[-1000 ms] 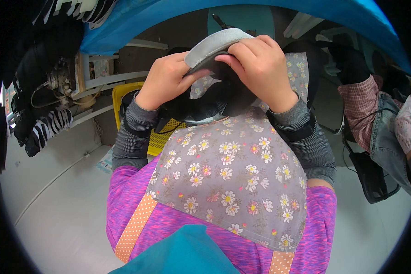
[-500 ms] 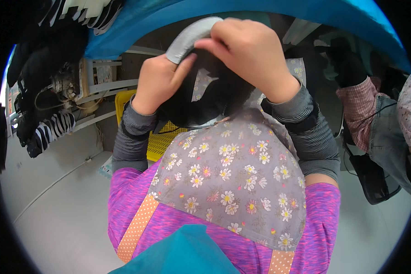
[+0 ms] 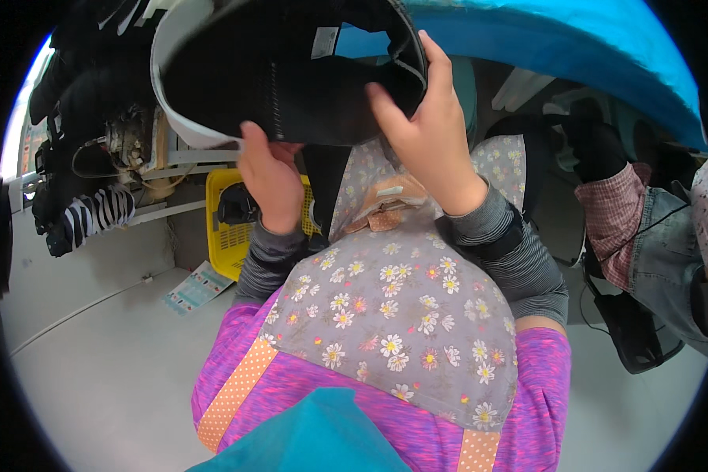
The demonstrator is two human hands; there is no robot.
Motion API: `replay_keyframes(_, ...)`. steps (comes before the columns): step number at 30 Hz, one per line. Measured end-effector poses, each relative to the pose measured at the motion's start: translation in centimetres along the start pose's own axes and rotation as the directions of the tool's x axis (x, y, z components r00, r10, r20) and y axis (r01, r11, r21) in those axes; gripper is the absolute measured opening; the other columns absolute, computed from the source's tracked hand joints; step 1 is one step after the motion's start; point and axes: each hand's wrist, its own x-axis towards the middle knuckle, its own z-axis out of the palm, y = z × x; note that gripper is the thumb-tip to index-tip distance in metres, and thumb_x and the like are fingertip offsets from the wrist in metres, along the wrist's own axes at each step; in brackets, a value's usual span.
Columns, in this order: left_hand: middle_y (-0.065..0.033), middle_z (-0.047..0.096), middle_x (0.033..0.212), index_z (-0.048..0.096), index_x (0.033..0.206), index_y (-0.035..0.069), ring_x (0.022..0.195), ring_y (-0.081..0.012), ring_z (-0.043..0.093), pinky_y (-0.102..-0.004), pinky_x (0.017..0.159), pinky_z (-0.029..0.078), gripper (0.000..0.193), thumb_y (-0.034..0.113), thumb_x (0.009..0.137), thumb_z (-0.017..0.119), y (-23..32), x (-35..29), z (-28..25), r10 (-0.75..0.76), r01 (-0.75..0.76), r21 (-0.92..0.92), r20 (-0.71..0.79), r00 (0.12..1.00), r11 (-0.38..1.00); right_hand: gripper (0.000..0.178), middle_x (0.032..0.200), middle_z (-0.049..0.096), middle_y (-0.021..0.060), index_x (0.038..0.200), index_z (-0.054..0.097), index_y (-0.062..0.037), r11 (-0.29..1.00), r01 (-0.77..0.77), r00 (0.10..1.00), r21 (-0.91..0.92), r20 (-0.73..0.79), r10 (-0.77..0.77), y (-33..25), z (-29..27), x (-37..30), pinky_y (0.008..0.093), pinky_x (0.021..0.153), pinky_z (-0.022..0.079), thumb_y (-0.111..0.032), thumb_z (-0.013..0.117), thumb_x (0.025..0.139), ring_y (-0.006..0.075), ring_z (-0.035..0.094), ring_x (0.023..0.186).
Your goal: Assembling shoe components by inserting foam padding and fitting parts together.
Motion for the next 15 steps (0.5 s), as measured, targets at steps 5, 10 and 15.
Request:
replay_keyframes(5,-0.0145,0.07,0.116,0.064,0.119,-0.006,0.098,-0.025,0.07,-0.0362,0.087,0.054,0.039,0.026,0.099,0.059,5.6,-2.3,-4.7,-0.501,0.075,0.55,0.686,0.528,0.832,0.054,0.129,0.055,0.0306,0.138,0.044,0.0064,0.995,-0.02,0.995,-0.097,0.094,0.029,-0.5,-0.6,1.0,0.0414,0.098,0.046,-0.006,0.054,0.086,0.0426,0.057,0.116)
replay_keyframes(10,-0.016,0.07,0.108,0.068,0.112,0.0,0.096,-0.0314,0.069,-0.0357,0.083,0.054,0.034,0.018,0.083,0.075,12.7,-1.6,-5.1,-0.089,-0.559,0.591,0.729,0.678,0.582,0.04,0.103,0.064,0.0321,0.119,0.058,0.0099,0.992,-0.092,0.903,-0.081,0.413,0.117,-3.4,0.2,-0.4,0.0445,0.088,0.05,-0.004,0.052,0.082,0.0456,0.062,0.097)
replay_keyframes(15,-0.014,0.066,0.09,0.066,0.098,-0.001,0.078,-0.0271,0.064,-0.0337,0.07,0.051,0.026,0.019,0.083,0.075,5.8,-1.5,-7.7,-0.422,-0.303,0.917,0.39,0.818,0.26,0.033,0.093,0.066,0.0291,0.11,0.063,0.0072,0.972,-0.199,0.78,-0.126,0.58,0.235,-2.4,1.4,-2.8,0.0466,0.082,0.052,-0.005,0.053,0.08,0.0453,0.064,0.088)
